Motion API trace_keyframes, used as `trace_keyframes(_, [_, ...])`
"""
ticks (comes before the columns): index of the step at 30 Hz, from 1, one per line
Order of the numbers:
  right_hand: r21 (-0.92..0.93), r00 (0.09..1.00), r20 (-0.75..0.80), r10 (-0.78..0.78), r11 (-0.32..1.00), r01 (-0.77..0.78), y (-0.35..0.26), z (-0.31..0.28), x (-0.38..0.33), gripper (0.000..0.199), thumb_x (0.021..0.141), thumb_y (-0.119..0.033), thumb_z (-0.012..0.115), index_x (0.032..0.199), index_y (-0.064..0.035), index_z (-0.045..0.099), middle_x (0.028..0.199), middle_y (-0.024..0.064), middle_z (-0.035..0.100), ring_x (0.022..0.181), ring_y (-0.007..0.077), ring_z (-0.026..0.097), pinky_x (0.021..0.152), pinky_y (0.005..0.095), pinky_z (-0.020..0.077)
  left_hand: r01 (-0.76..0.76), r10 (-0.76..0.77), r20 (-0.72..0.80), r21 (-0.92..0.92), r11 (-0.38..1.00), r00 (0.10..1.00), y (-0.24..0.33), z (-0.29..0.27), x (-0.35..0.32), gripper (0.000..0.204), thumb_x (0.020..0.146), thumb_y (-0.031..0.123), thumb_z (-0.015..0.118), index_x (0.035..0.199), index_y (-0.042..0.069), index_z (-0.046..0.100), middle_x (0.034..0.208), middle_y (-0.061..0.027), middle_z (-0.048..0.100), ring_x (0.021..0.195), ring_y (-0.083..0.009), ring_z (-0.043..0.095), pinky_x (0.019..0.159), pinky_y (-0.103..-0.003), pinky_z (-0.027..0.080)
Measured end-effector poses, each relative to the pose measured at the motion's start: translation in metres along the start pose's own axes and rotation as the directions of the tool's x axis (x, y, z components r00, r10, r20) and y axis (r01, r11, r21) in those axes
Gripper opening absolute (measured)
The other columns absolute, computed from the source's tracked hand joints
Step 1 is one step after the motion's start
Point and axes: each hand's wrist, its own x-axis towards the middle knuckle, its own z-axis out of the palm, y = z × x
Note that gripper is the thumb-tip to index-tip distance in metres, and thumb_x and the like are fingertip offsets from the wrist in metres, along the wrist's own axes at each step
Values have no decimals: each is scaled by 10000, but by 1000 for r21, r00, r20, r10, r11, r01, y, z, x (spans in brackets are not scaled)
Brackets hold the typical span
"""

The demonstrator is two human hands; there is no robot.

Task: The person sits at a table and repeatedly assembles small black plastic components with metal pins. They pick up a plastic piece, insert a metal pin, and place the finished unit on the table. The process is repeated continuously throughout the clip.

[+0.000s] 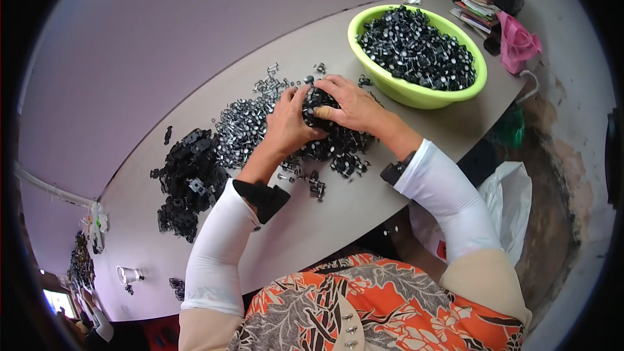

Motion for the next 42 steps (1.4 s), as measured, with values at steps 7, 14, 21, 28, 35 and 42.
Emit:
trace_keyframes(7, [-96,982,186,-20,995,38,-18,-44,-16,550,821,-363,687,1277,-87,553,1352,219,474,1219,376,489,1036,415,395,-19,19,6,160,987,1000,1,-38,-20,793,626,312,842,1301,27,537,1404,-216,449,1200,-345,544,993,-383,451])
trace_keyframes(14, [76,994,19,107,991,-108,-5,-90,-108,363,813,-209,702,1114,-19,629,916,97,672,721,178,620,642,299,489,-77,70,213,26,997,974,18,-34,-101,217,740,148,750,847,-15,654,816,-103,627,718,-217,605,662,-323,487])
trace_keyframes(21, [115,862,-88,500,864,-490,19,-111,-225,285,824,-118,693,1068,15,632,882,56,674,688,99,571,627,253,468,-151,148,326,-17,988,934,27,7,-108,194,753,147,750,828,3,646,789,-117,609,684,-299,615,625,-371,484])
trace_keyframes(28, [416,647,-310,696,712,-566,48,-73,-328,193,835,-106,681,992,1,647,747,38,647,633,86,582,598,244,471,-163,148,147,92,982,978,37,30,-112,181,784,149,725,782,12,607,736,-117,589,662,-286,600,603,-374,471])
trace_keyframes(35, [690,333,-112,936,314,-652,129,67,-463,124,879,-40,547,920,-10,660,754,51,660,597,121,591,549,266,466,-527,549,212,-154,836,808,118,65,-114,177,711,32,738,836,25,614,822,-120,586,749,-311,584,646,-387,484])
trace_keyframes(42, [821,-73,292,954,-289,-491,137,217,-556,161,838,-161,587,863,-44,694,888,190,689,816,276,674,736,394,532,-651,617,315,3,759,721,169,121,-59,555,709,133,762,1204,47,528,1198,-156,507,1080,-363,480,923,-464,390])
